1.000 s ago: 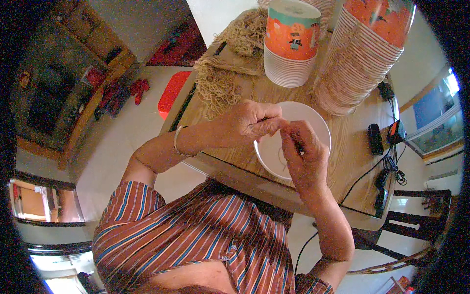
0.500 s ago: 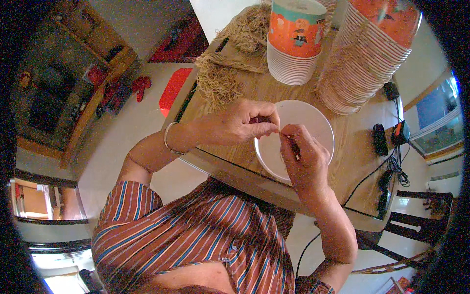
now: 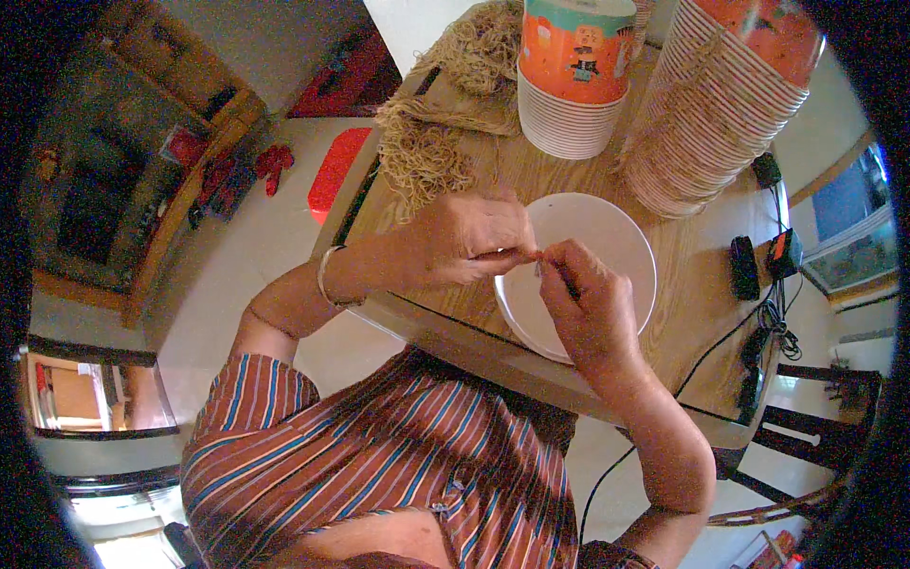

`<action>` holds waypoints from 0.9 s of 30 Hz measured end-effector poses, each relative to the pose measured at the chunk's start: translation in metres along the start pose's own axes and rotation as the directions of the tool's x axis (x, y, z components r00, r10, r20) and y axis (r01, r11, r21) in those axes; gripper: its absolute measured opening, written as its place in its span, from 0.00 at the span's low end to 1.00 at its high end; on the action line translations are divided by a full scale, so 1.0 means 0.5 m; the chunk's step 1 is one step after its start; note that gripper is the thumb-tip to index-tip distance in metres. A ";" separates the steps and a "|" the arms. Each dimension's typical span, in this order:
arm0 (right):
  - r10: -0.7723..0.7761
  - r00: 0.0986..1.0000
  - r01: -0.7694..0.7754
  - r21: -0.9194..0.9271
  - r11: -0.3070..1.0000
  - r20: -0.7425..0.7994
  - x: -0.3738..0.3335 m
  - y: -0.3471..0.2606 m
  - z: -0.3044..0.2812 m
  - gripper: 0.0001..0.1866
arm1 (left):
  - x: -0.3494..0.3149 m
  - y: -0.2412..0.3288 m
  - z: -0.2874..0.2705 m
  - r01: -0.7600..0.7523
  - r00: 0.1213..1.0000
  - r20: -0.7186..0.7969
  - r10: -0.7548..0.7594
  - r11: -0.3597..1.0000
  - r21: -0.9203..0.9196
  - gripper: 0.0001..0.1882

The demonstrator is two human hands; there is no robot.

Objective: Threading and tying pieces of twine through holes in paper cups as part of a packaging process.

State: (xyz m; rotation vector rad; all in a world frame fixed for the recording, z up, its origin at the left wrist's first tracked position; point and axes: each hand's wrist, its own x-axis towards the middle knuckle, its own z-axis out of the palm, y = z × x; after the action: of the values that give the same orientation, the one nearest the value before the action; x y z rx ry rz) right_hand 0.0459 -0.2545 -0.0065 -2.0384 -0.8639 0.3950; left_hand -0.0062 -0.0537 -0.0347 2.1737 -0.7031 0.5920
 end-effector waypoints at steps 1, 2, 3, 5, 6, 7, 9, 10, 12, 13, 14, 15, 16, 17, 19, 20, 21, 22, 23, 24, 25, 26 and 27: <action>-0.002 1.000 0.002 0.012 1.000 0.020 0.001 0.004 0.000 0.04 | -0.001 -0.002 0.000 -0.078 0.997 0.016 0.077 0.992 0.097 0.07; -0.003 1.000 0.003 0.013 1.000 0.022 0.002 0.001 -0.001 0.04 | -0.003 -0.004 0.000 -0.076 0.997 0.015 0.074 0.992 0.098 0.07; -0.025 1.000 0.026 -0.033 0.999 0.016 0.003 -0.005 -0.004 0.04 | -0.005 -0.006 0.000 -0.073 0.997 0.020 0.071 0.992 0.107 0.08; -0.047 0.999 0.047 -0.078 0.996 0.011 0.006 -0.008 -0.007 0.04 | -0.004 -0.006 0.000 -0.070 0.997 0.026 0.068 0.991 0.116 0.08; -0.038 0.999 0.041 -0.068 0.997 0.034 0.006 -0.006 -0.010 0.04 | -0.002 -0.002 0.001 -0.058 0.998 0.027 0.055 0.991 0.125 0.09; -0.030 0.998 0.034 -0.059 0.998 0.058 0.008 -0.004 -0.012 0.05 | -0.001 -0.001 0.000 -0.045 0.999 0.028 0.041 0.990 0.134 0.09; -0.009 0.998 0.010 -0.021 1.000 0.054 0.012 -0.003 -0.013 0.05 | 0.000 -0.007 0.003 -0.055 0.998 0.021 0.053 0.991 0.122 0.09; 0.010 0.999 -0.011 0.017 1.000 0.053 0.015 -0.001 -0.014 0.05 | 0.000 -0.010 0.003 -0.064 0.998 0.012 0.063 0.992 0.113 0.09; 0.028 0.998 -0.031 0.049 0.998 0.054 0.020 0.018 -0.015 0.05 | 0.005 -0.015 0.007 0.057 0.997 -0.053 -0.050 0.990 0.130 0.10; 0.045 0.997 -0.049 0.079 0.996 0.055 0.022 0.024 -0.016 0.05 | 0.008 -0.017 0.009 0.178 0.979 -0.121 -0.161 0.974 0.141 0.11; 0.045 0.997 -0.050 0.080 0.996 0.058 0.027 0.020 -0.018 0.05 | 0.011 -0.023 0.010 0.181 0.979 -0.121 -0.164 0.973 0.141 0.11; 0.195 0.977 -0.206 0.162 0.965 0.083 0.032 0.010 -0.023 0.04 | 0.014 -0.030 0.009 0.343 0.933 -0.109 -0.342 0.939 -0.009 0.12; 0.337 0.934 -0.357 0.237 0.904 0.121 0.034 0.002 -0.027 0.04 | 0.016 -0.035 0.011 0.492 0.859 -0.070 -0.506 0.857 -0.154 0.13; 0.336 0.934 -0.356 0.237 0.904 0.124 0.037 -0.008 -0.028 0.04 | 0.008 -0.044 0.018 0.495 0.858 -0.072 -0.509 0.855 -0.153 0.13; 0.455 0.874 -0.485 0.380 0.788 0.172 0.040 -0.023 -0.025 0.04 | -0.014 -0.065 0.034 0.519 0.842 -0.015 -0.539 0.819 -0.245 0.13; 0.459 0.872 -0.488 0.381 0.786 0.170 0.041 -0.019 -0.025 0.04 | -0.013 -0.062 0.035 0.519 0.843 -0.011 -0.538 0.818 -0.247 0.13; 0.475 0.859 -0.509 0.409 0.758 0.189 0.041 -0.013 -0.026 0.04 | -0.014 -0.053 0.035 0.574 0.807 0.062 -0.587 0.757 -0.310 0.13; 0.490 0.846 -0.530 0.436 0.728 0.209 0.041 -0.008 -0.028 0.03 | -0.014 -0.044 0.035 0.628 0.766 0.138 -0.627 0.687 -0.366 0.12; 0.492 0.844 -0.532 0.436 0.725 0.212 0.040 -0.004 -0.029 0.03 | -0.017 -0.035 0.036 0.631 0.764 0.140 -0.630 0.684 -0.366 0.12; 0.499 0.835 -0.548 0.418 0.724 0.232 0.039 -0.001 -0.032 0.03 | -0.019 -0.026 0.037 0.629 0.768 0.133 -0.626 0.701 -0.335 0.14; 0.506 0.825 -0.564 0.399 0.723 0.251 0.038 0.002 -0.035 0.04 | -0.021 -0.017 0.038 0.627 0.773 0.126 -0.622 0.717 -0.304 0.15; 0.510 0.821 -0.570 0.401 0.717 0.256 0.037 0.005 -0.037 0.04 | -0.020 -0.005 0.035 0.632 0.769 0.132 -0.626 0.712 -0.305 0.15; 0.492 0.824 -0.566 0.381 0.731 0.280 0.038 0.008 -0.040 0.05 | -0.016 0.007 0.030 0.681 0.722 0.203 -0.661 0.631 -0.371 0.17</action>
State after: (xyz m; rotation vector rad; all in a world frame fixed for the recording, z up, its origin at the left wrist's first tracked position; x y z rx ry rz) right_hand 0.0724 -0.2546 0.0026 -1.7890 -0.2069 0.9978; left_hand -0.0119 -0.0650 -0.0467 1.8365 0.0210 -0.0268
